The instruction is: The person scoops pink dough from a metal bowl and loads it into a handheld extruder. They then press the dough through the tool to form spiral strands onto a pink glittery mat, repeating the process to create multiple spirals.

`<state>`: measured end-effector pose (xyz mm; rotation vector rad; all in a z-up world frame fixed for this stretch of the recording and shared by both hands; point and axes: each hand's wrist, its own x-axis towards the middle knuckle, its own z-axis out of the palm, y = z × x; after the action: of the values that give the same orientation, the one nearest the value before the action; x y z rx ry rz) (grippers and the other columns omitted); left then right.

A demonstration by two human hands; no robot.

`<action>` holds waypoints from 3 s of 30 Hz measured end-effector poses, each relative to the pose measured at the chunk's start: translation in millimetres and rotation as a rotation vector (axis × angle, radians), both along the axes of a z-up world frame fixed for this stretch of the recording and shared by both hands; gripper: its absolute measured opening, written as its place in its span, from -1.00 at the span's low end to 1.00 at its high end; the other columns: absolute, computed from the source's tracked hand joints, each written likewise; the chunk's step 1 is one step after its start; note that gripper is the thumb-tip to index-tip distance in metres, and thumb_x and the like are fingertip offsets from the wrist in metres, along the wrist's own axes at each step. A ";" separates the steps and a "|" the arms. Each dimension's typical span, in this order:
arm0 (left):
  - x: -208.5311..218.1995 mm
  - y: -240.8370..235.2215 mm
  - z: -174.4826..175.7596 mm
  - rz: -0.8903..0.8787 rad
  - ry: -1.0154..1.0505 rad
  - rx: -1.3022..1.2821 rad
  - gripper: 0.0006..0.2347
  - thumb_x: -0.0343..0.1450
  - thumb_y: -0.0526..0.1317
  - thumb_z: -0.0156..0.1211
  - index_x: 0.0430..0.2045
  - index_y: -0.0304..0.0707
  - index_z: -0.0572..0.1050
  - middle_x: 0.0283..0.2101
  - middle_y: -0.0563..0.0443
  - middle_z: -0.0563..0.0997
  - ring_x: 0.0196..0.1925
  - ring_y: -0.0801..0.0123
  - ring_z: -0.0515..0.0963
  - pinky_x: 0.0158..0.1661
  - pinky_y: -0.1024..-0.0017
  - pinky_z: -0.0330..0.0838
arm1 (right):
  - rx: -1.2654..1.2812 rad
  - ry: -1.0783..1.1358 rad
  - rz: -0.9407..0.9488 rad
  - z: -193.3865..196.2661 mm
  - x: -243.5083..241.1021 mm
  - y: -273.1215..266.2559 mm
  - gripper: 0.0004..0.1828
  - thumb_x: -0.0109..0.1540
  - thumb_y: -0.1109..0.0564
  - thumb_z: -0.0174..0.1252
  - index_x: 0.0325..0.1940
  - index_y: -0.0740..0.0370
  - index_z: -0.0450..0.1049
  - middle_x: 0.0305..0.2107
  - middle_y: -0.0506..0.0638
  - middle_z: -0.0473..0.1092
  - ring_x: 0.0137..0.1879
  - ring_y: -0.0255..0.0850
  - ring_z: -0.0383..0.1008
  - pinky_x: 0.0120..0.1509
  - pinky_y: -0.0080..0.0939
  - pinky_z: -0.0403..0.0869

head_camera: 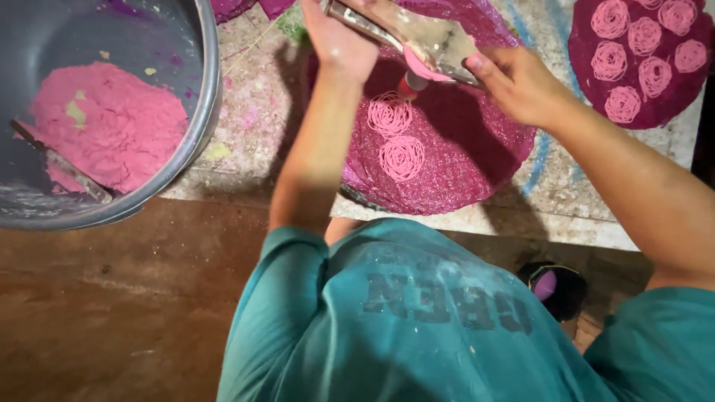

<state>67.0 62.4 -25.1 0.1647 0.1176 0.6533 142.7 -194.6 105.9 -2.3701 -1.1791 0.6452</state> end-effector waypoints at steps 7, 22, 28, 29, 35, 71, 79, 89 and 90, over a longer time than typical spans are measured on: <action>-44.9 -18.2 -25.9 -0.727 0.774 0.549 -0.28 0.48 0.28 -0.75 0.33 -0.21 0.19 0.04 -0.19 0.63 -0.55 0.52 0.34 -0.62 0.58 0.11 | 0.029 0.058 0.055 -18.7 10.6 -11.7 -0.44 0.49 -0.21 -0.02 -0.28 0.35 0.44 -0.60 0.05 0.33 -0.43 -0.23 0.28 -0.32 -0.10 0.31; -120.0 -30.6 -7.5 0.205 0.931 2.049 -0.37 0.43 -0.19 0.20 0.45 -0.15 0.10 0.28 -0.18 0.49 -0.02 0.08 0.69 -0.07 0.28 0.60 | 0.231 0.376 -0.334 -31.1 -30.3 12.5 -0.44 0.48 -0.30 -0.23 -0.31 0.16 0.34 -0.57 -0.08 0.30 -0.49 -0.30 0.32 -0.39 -0.21 0.36; -110.1 5.1 0.6 0.331 0.730 2.272 -0.44 0.45 -0.11 0.25 0.33 -0.28 0.21 0.33 -0.26 0.29 0.31 -0.09 0.37 0.29 0.05 0.26 | 0.421 -0.165 0.329 82.6 -132.8 19.3 -0.54 0.52 -0.22 -0.04 0.01 0.26 0.41 -0.24 0.14 0.44 -0.10 -0.05 0.51 0.04 -0.08 0.48; -115.2 14.9 -7.6 0.182 0.744 2.275 -0.45 0.45 -0.11 0.25 0.32 -0.28 0.22 0.31 -0.26 0.30 0.30 -0.08 0.38 0.28 0.05 0.26 | 0.449 -0.424 0.380 105.8 -134.9 18.8 -0.50 0.50 -0.24 0.01 0.10 0.30 0.38 -0.18 0.21 0.42 -0.05 0.05 0.49 0.08 -0.04 0.45; -154.6 27.6 -34.1 -0.192 0.743 2.190 -0.52 0.46 -0.14 0.25 0.25 -0.31 0.29 0.21 -0.26 0.36 0.20 -0.03 0.41 0.19 0.06 0.29 | 0.289 -0.370 0.495 154.3 -138.7 11.1 -0.18 0.18 -0.35 0.19 0.24 0.38 0.42 -0.10 0.25 0.46 -0.07 0.24 0.47 -0.11 0.10 0.42; -423.1 178.0 34.8 -0.299 0.672 0.622 -0.69 0.53 -0.29 0.24 -0.04 -0.76 0.43 -0.14 -0.36 0.53 -0.17 0.06 0.54 -0.14 0.14 0.44 | 1.011 -1.026 0.729 96.7 -200.0 310.5 -0.65 0.17 0.16 0.30 0.04 0.22 0.50 -0.15 0.15 0.43 -0.08 0.03 0.47 0.07 -0.05 0.40; -493.1 283.2 7.9 0.158 0.754 0.823 -0.68 0.37 -0.44 0.26 0.03 -0.37 0.51 -0.04 0.07 0.62 0.01 0.46 0.59 0.03 0.44 0.48 | 0.202 -0.200 0.792 -87.7 -320.9 430.5 -0.69 0.24 -0.03 0.20 -0.09 0.24 0.54 -0.19 0.30 0.51 -0.09 0.22 0.53 -0.06 0.17 0.46; -492.1 318.8 -12.2 0.063 0.624 0.628 -0.42 0.38 -0.54 0.23 0.34 -0.22 0.26 -0.06 -0.17 0.58 -0.18 0.13 0.54 -0.18 0.22 0.45 | -0.146 -0.212 0.676 -160.5 -383.7 483.5 -0.70 0.32 0.09 -0.05 0.05 0.18 0.50 -0.29 0.26 0.51 -0.21 0.15 0.58 -0.15 0.17 0.49; -497.9 320.2 -10.2 0.067 0.580 0.659 -0.44 0.36 -0.53 0.21 0.29 -0.24 0.26 -0.02 -0.11 0.57 -0.11 0.23 0.56 -0.11 0.29 0.47 | -0.110 -0.128 0.709 -150.5 -365.2 480.3 -0.71 0.33 0.05 -0.03 0.04 0.18 0.48 -0.33 0.23 0.50 -0.25 0.10 0.57 -0.17 0.12 0.49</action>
<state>-430.9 382.6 -35.3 0.9899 0.4654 0.6785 -222.5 285.6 -44.6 -2.0643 -2.1163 0.7893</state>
